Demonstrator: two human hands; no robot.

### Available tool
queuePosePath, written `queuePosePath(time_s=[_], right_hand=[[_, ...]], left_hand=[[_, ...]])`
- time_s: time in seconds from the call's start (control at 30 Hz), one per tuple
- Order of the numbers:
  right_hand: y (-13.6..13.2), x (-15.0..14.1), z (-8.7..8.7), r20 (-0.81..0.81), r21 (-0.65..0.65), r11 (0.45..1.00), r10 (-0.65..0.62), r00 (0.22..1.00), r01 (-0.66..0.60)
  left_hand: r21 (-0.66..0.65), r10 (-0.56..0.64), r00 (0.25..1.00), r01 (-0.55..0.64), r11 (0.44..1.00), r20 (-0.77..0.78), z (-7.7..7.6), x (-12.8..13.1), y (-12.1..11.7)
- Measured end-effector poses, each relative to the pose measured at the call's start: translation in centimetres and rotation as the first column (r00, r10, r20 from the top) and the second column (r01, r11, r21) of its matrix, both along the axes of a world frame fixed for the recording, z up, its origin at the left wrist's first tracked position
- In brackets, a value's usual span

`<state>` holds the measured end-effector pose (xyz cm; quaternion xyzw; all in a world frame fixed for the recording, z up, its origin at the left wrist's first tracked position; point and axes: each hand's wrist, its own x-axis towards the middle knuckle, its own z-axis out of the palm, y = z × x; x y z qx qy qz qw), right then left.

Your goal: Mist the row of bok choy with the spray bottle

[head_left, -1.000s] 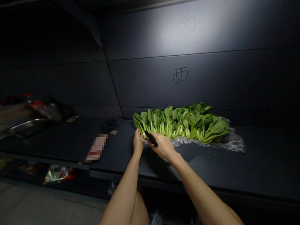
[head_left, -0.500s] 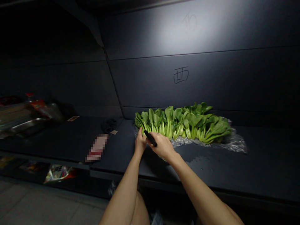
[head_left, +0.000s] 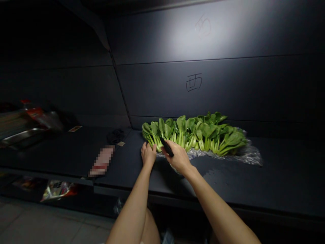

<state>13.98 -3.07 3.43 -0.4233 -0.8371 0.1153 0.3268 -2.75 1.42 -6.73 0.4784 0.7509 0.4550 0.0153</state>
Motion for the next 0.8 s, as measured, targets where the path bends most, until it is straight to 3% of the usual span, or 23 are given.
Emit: queuePosePath(time_s=[0.17, 0.37, 0.5, 0.63, 0.8], right_hand=[[0.2, 0.7, 0.2, -0.038, -0.030, 0.999, -0.014, 0.999, 0.013], [0.2, 0.8, 0.5, -0.047, -0.028, 0.999, -0.038, 0.998, 0.037], [0.2, 0.6, 0.6, -0.001, -0.069, 0.996, -0.054, 0.999, 0.054], [0.3, 0.4, 0.5, 0.011, -0.068, 0.996, -0.056, 0.998, 0.056], [0.1, 0.3, 0.8, 0.029, -0.065, 0.997, -0.051, 0.998, 0.052]], left_hand=[[-0.041, -0.052, 0.997, 0.050, 0.998, -0.050, 0.7, -0.1, -0.3], [0.001, 0.021, 0.975, -0.022, 1.000, -0.219, 2.1, 0.8, -1.8], [-0.113, -0.058, 0.943, 0.022, 0.993, -0.328, 2.5, 1.5, -2.3], [-0.150, -0.124, 0.942, 0.080, 0.985, -0.313, 2.2, 1.6, -2.1], [-0.063, -0.153, 0.971, 0.143, 0.988, -0.182, 1.7, 1.1, -1.6]])
